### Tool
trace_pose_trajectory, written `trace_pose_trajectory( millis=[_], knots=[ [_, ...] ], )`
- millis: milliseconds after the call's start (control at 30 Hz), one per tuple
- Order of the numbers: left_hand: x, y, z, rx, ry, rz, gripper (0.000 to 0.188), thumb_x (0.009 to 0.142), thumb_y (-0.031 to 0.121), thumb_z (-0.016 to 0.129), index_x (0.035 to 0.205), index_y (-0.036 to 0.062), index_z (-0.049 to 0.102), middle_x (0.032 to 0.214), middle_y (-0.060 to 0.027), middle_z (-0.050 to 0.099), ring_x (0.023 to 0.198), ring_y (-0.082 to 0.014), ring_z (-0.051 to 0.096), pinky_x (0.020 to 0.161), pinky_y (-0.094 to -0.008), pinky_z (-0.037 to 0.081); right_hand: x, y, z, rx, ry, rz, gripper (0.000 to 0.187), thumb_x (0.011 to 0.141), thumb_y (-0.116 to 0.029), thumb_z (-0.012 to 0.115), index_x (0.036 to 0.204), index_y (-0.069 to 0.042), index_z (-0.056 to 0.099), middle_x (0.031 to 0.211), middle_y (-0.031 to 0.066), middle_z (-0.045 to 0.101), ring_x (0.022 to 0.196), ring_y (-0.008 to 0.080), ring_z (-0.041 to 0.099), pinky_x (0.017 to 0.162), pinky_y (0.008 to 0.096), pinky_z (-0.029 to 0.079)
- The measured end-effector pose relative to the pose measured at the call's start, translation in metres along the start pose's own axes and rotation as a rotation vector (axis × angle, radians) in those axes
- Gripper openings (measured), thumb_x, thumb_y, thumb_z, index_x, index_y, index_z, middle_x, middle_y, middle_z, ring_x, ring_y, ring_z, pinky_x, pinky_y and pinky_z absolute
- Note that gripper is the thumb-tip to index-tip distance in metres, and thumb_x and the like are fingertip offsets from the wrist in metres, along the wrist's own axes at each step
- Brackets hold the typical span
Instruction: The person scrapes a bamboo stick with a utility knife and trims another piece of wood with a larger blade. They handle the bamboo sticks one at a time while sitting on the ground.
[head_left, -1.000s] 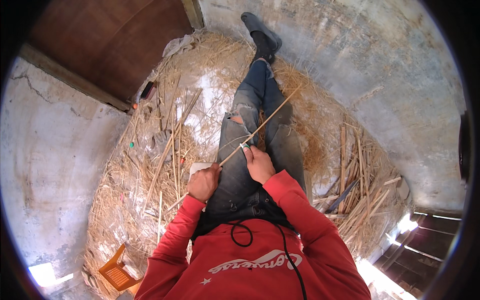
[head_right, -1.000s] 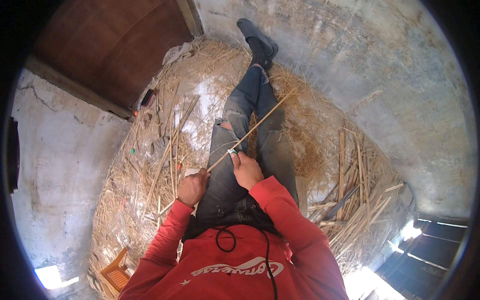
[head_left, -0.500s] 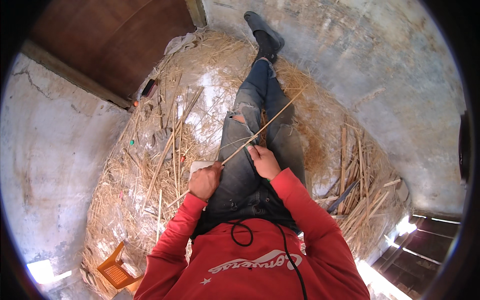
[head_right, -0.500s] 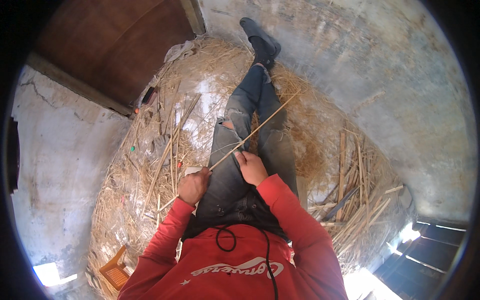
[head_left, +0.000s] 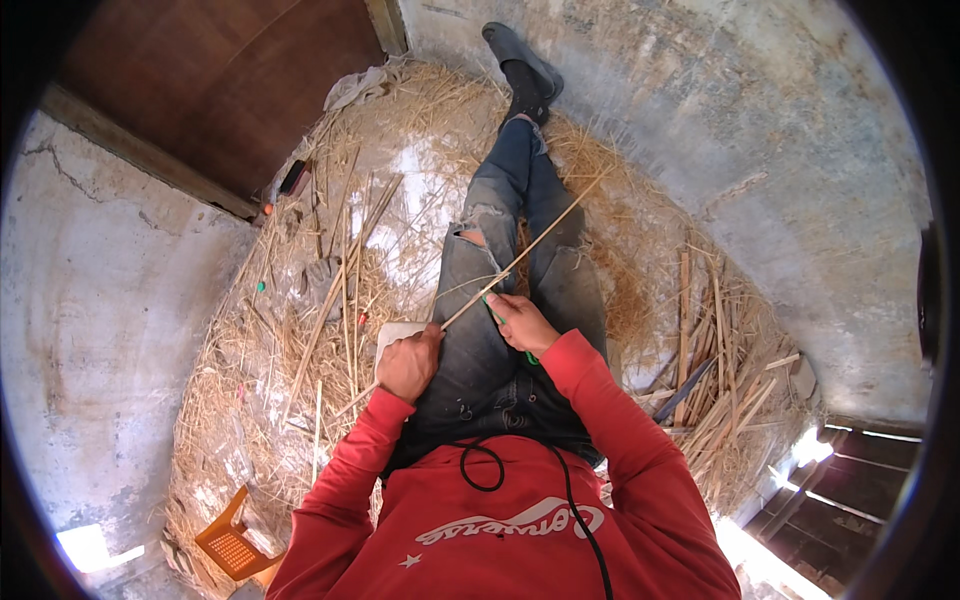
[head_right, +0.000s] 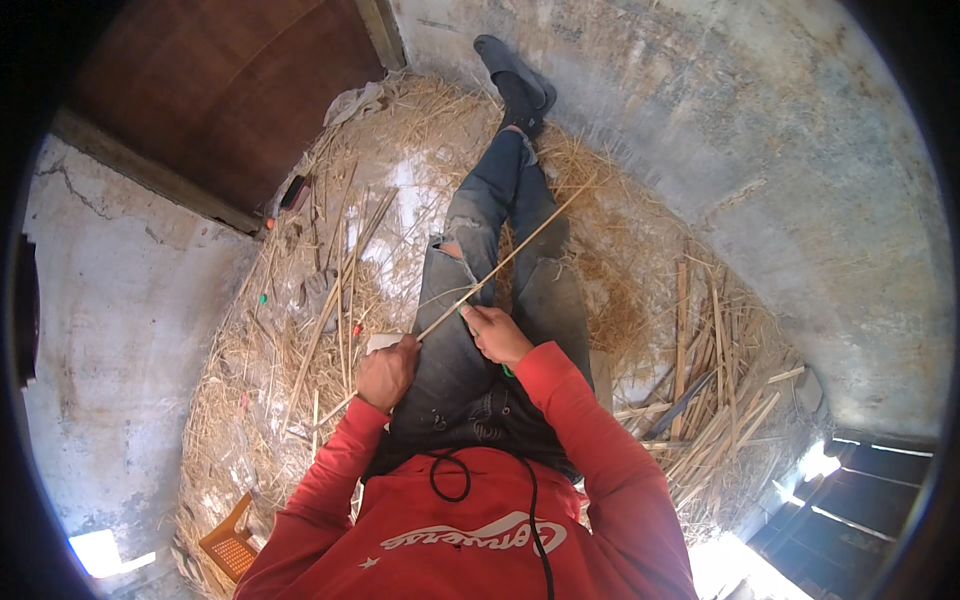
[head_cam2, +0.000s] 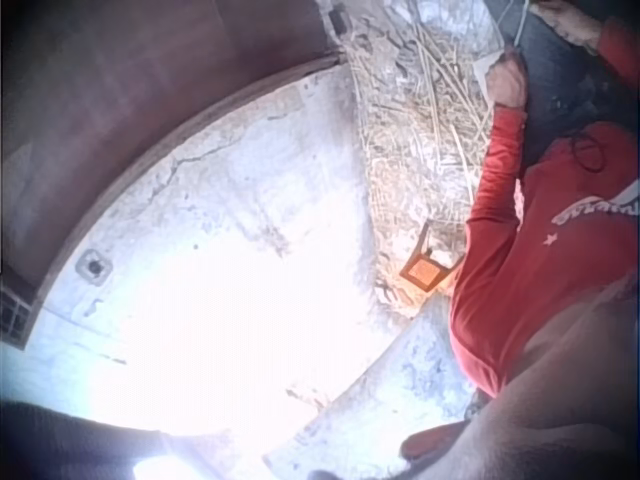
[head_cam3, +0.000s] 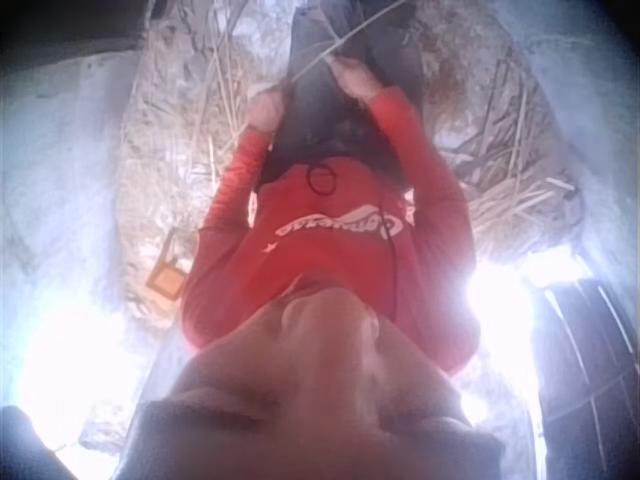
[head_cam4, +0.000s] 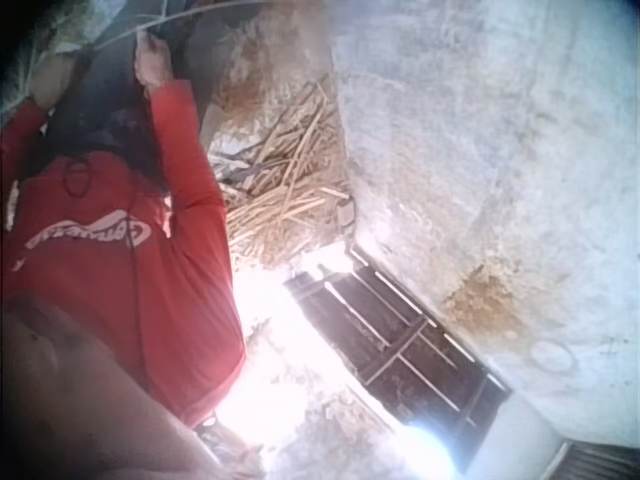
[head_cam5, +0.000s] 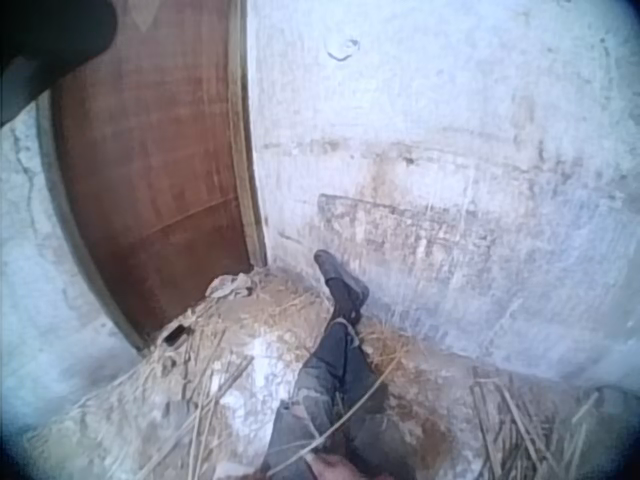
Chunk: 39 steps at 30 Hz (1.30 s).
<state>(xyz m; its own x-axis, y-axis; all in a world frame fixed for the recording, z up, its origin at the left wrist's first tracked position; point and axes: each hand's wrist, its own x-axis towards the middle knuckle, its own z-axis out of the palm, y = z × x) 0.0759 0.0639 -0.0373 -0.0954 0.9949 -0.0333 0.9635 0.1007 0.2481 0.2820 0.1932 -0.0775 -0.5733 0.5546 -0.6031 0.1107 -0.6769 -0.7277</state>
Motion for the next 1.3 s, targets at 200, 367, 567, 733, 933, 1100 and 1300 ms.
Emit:
trace_pose_trajectory(
  millis=[200,367,567,733,933,1100,1300],
  knots=[
    [-0.001,-0.004,0.004,-0.039,0.071,0.043,0.020,0.104,0.031,0.057,0.099,0.0124,0.062,0.070,-0.0203,0.069,0.063,-0.0429,0.069,0.056,-0.0551,0.054,-0.002,-0.005,-0.008,-0.026,-0.017,0.089,0.044,0.108,-0.046,0.052,0.084,-0.009,0.057,0.059,0.0034,0.051,0.045,0.0197,0.050,0.042,0.0333,0.037],
    [0.001,-0.003,0.002,-0.044,0.044,0.035,0.019,0.103,0.030,0.057,0.099,0.0121,0.062,0.071,-0.0201,0.069,0.063,-0.0421,0.069,0.055,-0.0540,0.054,-0.002,0.011,0.018,-0.786,0.430,-0.503,0.046,0.107,-0.041,0.051,0.093,0.001,0.062,0.091,0.0290,0.066,0.091,0.0529,0.061,0.078,0.0551,0.049],
    [0.005,0.000,-0.001,-0.005,0.014,0.045,0.018,0.102,0.029,0.058,0.099,0.0130,0.064,0.077,-0.0136,0.073,0.064,-0.0384,0.071,0.059,-0.0507,0.055,0.009,0.022,0.006,-0.421,0.217,-0.340,0.048,0.109,-0.045,0.051,0.081,-0.006,0.054,0.067,0.0111,0.056,0.053,0.0282,0.052,0.051,0.0391,0.039],
    [0.003,0.002,-0.006,-0.009,0.012,0.034,0.018,0.102,0.029,0.059,0.098,0.0124,0.064,0.077,-0.0139,0.073,0.065,-0.0379,0.071,0.059,-0.0506,0.055,-0.009,-0.007,0.001,0.039,-0.001,0.103,0.047,0.109,-0.047,0.050,0.079,-0.011,0.050,0.062,-0.0001,0.047,0.046,0.0107,0.039,0.044,0.0288,0.028],
    [0.005,0.000,-0.006,-0.035,0.015,0.049,0.019,0.102,0.029,0.058,0.099,0.0117,0.064,0.077,-0.0147,0.073,0.065,-0.0388,0.071,0.059,-0.0516,0.055,0.006,0.021,0.011,-0.811,0.454,-0.546,0.048,0.107,-0.044,0.052,0.095,0.002,0.059,0.079,0.0258,0.065,0.081,0.0461,0.063,0.075,0.0484,0.051],
    [0.008,-0.002,-0.002,-0.059,0.011,0.064,0.019,0.102,0.030,0.058,0.100,0.0115,0.064,0.076,-0.0161,0.072,0.065,-0.0400,0.070,0.058,-0.0522,0.055,0.008,0.016,0.006,-0.517,0.229,-0.326,0.047,0.108,-0.044,0.051,0.090,-0.001,0.059,0.072,0.0210,0.064,0.067,0.0409,0.063,0.062,0.0452,0.050],
    [0.008,0.007,-0.009,-0.027,0.025,0.019,0.020,0.102,0.031,0.059,0.098,0.0126,0.065,0.074,-0.0176,0.071,0.064,-0.0408,0.070,0.058,-0.0533,0.055,-0.024,-0.013,0.014,-0.025,-0.129,0.141,0.044,0.109,-0.049,0.052,0.080,-0.014,0.051,0.059,-0.0074,0.037,0.041,0.0022,0.028,0.038,0.0237,0.018]
  ],
)
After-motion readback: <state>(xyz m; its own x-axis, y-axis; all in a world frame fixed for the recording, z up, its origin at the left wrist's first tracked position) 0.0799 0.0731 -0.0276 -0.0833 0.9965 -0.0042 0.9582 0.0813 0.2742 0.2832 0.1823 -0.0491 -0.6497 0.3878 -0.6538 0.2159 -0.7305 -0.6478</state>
